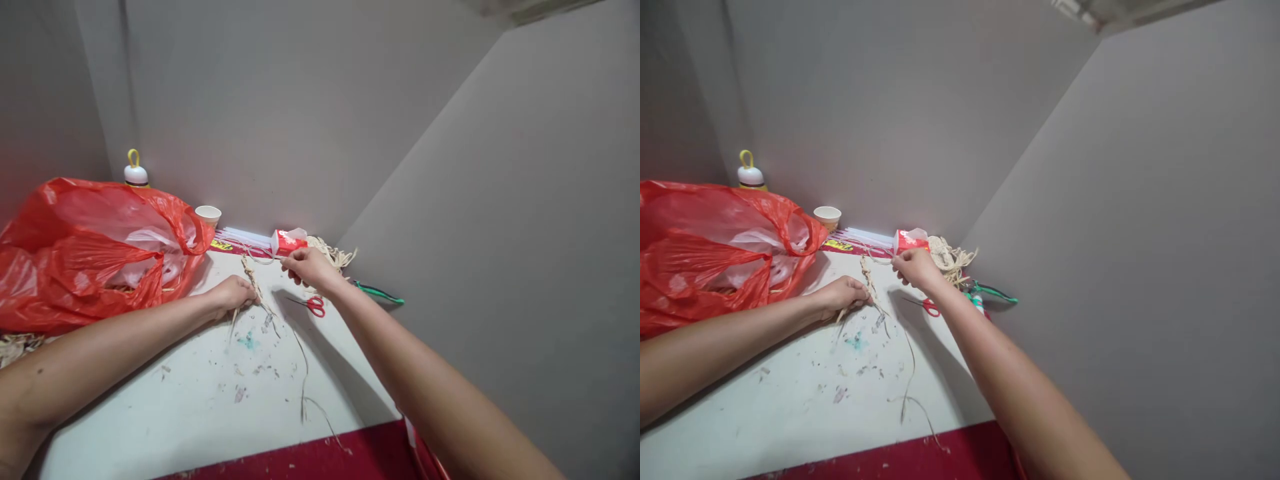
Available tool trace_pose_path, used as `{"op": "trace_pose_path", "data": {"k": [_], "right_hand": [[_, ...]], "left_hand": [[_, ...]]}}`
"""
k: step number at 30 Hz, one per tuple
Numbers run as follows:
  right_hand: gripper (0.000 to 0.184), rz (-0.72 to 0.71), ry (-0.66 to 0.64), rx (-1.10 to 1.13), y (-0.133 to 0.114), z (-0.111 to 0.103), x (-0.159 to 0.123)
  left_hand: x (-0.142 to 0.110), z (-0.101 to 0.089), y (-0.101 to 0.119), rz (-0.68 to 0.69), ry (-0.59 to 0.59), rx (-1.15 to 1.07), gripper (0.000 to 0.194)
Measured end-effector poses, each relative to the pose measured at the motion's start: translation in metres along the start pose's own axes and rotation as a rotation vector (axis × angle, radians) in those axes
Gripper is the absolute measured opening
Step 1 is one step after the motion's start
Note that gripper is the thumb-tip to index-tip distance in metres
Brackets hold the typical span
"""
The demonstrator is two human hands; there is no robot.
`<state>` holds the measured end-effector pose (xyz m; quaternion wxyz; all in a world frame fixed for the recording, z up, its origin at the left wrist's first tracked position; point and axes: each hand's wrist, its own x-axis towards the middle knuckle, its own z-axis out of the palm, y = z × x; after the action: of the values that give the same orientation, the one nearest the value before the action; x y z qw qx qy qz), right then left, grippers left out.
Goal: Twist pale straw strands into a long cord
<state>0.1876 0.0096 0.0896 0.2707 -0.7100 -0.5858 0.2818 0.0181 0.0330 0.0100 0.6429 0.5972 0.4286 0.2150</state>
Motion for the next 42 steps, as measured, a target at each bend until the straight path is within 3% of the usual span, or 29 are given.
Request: {"op": "trace_pose_path", "data": {"k": [4, 8, 11, 14, 17, 20, 23, 25, 29, 32, 36, 42], "right_hand": [[0.020, -0.019, -0.043, -0.249, 0.012, -0.013, -0.048], [0.021, 0.002, -0.039, -0.449, 0.049, 0.006, -0.087], [0.013, 0.007, -0.032, -0.470, 0.075, 0.018, -0.095], [0.011, -0.012, -0.080, -0.380, 0.089, 0.014, -0.092], [0.013, -0.045, -0.128, -0.246, 0.086, -0.003, -0.087], [0.014, -0.035, -0.164, 0.077, 0.072, -0.017, -0.078], [0.023, 0.010, -0.223, 0.448, 0.059, -0.013, -0.059], [0.026, 0.002, -0.225, 0.540, 0.052, 0.001, -0.043], [0.028, 0.015, -0.180, 0.592, 0.047, 0.035, -0.017], [0.027, 0.055, -0.170, 0.593, 0.051, 0.051, -0.014], [0.026, 0.086, -0.203, 0.586, 0.058, 0.057, -0.022], [0.022, 0.033, -0.163, 0.506, 0.056, 0.059, -0.029]], "left_hand": [[0.002, 0.000, -0.001, -0.007, 0.006, 0.028, 0.012], [0.005, 0.001, -0.002, -0.013, 0.018, 0.044, 0.014], [0.006, 0.000, -0.003, -0.014, 0.019, 0.050, 0.015], [0.008, -0.001, -0.004, -0.004, 0.011, 0.047, 0.014], [0.007, -0.002, -0.005, 0.010, -0.002, 0.031, 0.014], [0.004, -0.001, -0.002, 0.012, -0.010, 0.008, 0.016], [0.001, -0.001, 0.000, 0.019, -0.028, -0.023, 0.018], [-0.001, -0.001, 0.002, 0.026, -0.042, -0.044, 0.019], [-0.002, -0.002, 0.001, 0.035, -0.052, -0.082, 0.021], [-0.001, -0.002, -0.001, 0.036, -0.052, -0.111, 0.020], [0.000, 0.000, -0.001, 0.023, -0.054, -0.130, 0.016], [-0.003, 0.001, 0.004, -0.017, -0.056, -0.094, 0.027]]}}
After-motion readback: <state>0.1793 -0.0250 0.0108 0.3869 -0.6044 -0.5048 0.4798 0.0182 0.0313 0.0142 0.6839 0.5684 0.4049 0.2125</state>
